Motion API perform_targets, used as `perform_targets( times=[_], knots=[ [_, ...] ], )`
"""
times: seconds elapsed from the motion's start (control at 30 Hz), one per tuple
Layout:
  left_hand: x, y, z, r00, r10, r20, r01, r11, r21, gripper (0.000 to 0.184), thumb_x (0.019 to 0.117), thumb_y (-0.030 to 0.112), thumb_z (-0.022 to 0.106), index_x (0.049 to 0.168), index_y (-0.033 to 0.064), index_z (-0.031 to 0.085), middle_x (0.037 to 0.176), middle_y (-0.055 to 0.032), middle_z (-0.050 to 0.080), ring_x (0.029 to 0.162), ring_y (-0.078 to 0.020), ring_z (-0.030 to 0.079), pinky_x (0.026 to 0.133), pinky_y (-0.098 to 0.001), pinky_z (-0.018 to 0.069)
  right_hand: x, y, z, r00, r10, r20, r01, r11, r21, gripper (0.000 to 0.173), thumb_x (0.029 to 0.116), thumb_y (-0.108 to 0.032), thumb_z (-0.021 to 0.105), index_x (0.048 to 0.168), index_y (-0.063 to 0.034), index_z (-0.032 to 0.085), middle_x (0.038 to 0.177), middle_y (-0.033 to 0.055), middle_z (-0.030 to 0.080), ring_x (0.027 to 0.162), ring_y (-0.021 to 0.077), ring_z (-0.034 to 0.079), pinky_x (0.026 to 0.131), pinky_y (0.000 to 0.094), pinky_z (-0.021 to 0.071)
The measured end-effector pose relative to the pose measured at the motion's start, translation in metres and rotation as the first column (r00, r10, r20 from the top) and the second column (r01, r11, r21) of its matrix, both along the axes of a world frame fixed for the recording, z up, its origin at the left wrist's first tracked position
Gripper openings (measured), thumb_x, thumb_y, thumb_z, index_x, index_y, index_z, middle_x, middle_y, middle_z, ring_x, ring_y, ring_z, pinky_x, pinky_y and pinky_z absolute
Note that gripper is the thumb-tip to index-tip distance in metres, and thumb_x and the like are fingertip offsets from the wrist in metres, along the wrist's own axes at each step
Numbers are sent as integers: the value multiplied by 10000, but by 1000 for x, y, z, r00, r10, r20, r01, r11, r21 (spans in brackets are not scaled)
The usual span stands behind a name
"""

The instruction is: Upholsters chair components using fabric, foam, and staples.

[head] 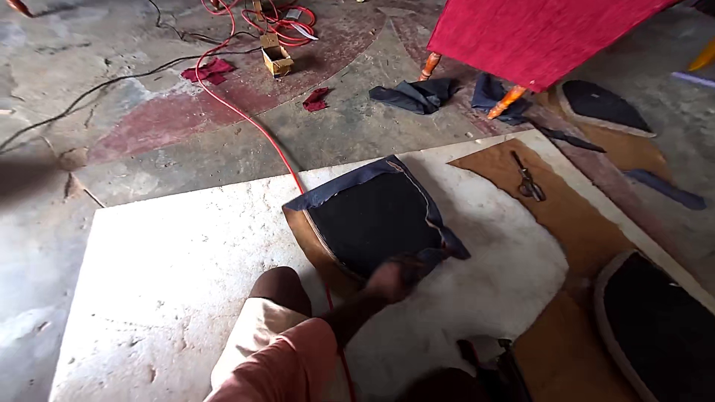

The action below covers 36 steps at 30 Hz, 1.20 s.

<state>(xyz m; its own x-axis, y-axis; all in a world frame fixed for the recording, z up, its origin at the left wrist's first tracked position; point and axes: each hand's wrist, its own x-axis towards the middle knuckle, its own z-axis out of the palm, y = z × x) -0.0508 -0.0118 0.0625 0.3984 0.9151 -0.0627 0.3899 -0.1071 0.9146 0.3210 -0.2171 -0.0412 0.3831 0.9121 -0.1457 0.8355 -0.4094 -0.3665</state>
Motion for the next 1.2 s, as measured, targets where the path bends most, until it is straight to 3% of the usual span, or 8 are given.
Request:
perform_targets(
  times=[0.17, 0.27, 0.5, 0.67, 0.8, 0.93, 1.1, 1.2],
  knots=[
    [-118, -22, -52, 695, 707, -134, -717, 664, -213, 395, 990, 190, 649, 1339, 10, 608, 1347, -238, 608, 1265, -357, 588, 1081, -514, 483, -20, 24, 29, 993, -97, -64, 90, 991, -96, 606, 1005, -405, 595, 1452, 0, 539, 1439, 223, 580, 1355, 345, 550, 1158, 510, 421],
    [-128, -16, -59, 509, 860, -25, -735, 419, -534, 523, 1027, 201, 636, 1445, -42, 436, 1323, -268, 608, 1174, -354, 627, 980, -518, 521, -54, 48, 58, 990, -13, -137, 11, 1000, -13, 634, 980, -430, 652, 1400, 38, 565, 1342, 315, 599, 1244, 481, 581, 1062, 653, 441],
    [-114, -11, -70, 742, 655, -145, -642, 632, -435, 354, 999, 295, 685, 1149, -25, 701, 1087, -211, 723, 1025, -319, 694, 941, -516, 551, -172, 101, 96, 892, -44, -450, -37, 985, -168, 629, 1003, -463, 628, 1466, -55, 505, 1360, 173, 632, 1196, 294, 654, 1031, 481, 528],
    [-104, -31, -64, 947, 225, -231, -306, 850, -428, 337, 1068, 255, 560, 1277, 6, 651, 1165, -164, 713, 1052, -254, 702, 969, -452, 563, -201, 126, 45, 779, -331, -532, 240, 942, -234, 698, 980, -406, 684, 1508, -27, 428, 1332, 195, 648, 1216, 314, 643, 1062, 498, 496],
    [-74, -48, -32, 860, -19, -510, -135, 956, -262, 380, 1041, 412, 537, 1235, 139, 715, 1159, -108, 739, 1102, -268, 702, 1002, -528, 534, -190, 136, 34, 699, -458, -550, 361, 889, -281, 607, 991, -414, 666, 1425, -14, 524, 1236, 183, 698, 1164, 300, 670, 1038, 495, 515],
    [-44, -45, -43, 857, 3, -516, 9, 1000, 20, 384, 1014, 447, 538, 1246, 197, 715, 1199, -34, 720, 1174, -212, 656, 1041, -432, 519, -188, 140, 31, 601, -545, -584, 381, 838, -391, 453, 1024, -453, 605, 1141, -21, 678, 972, 147, 685, 815, 241, 668, 770, 438, 556],
    [-3, -17, -42, 681, -63, -730, 202, 974, 105, 697, 925, 653, 554, 1505, 268, 511, 1499, -47, 542, 1346, -297, 524, 1109, -503, 423, -202, 141, 31, 667, -528, -526, 383, 848, -366, 436, 1007, -420, 611, 1109, -13, 725, 1118, 189, 722, 1094, 316, 679, 979, 532, 511],
    [11, 1, -61, 624, -47, -780, 350, 909, 226, 765, 916, 768, 463, 1543, 329, 447, 1602, -24, 444, 1452, -295, 432, 1149, -554, 367, -218, 137, 26, 397, -567, -722, 544, 779, -312, 383, 1033, -330, 608, 1132, 36, 669, 939, 192, 698, 795, 277, 701, 714, 456, 596]
  ],
)
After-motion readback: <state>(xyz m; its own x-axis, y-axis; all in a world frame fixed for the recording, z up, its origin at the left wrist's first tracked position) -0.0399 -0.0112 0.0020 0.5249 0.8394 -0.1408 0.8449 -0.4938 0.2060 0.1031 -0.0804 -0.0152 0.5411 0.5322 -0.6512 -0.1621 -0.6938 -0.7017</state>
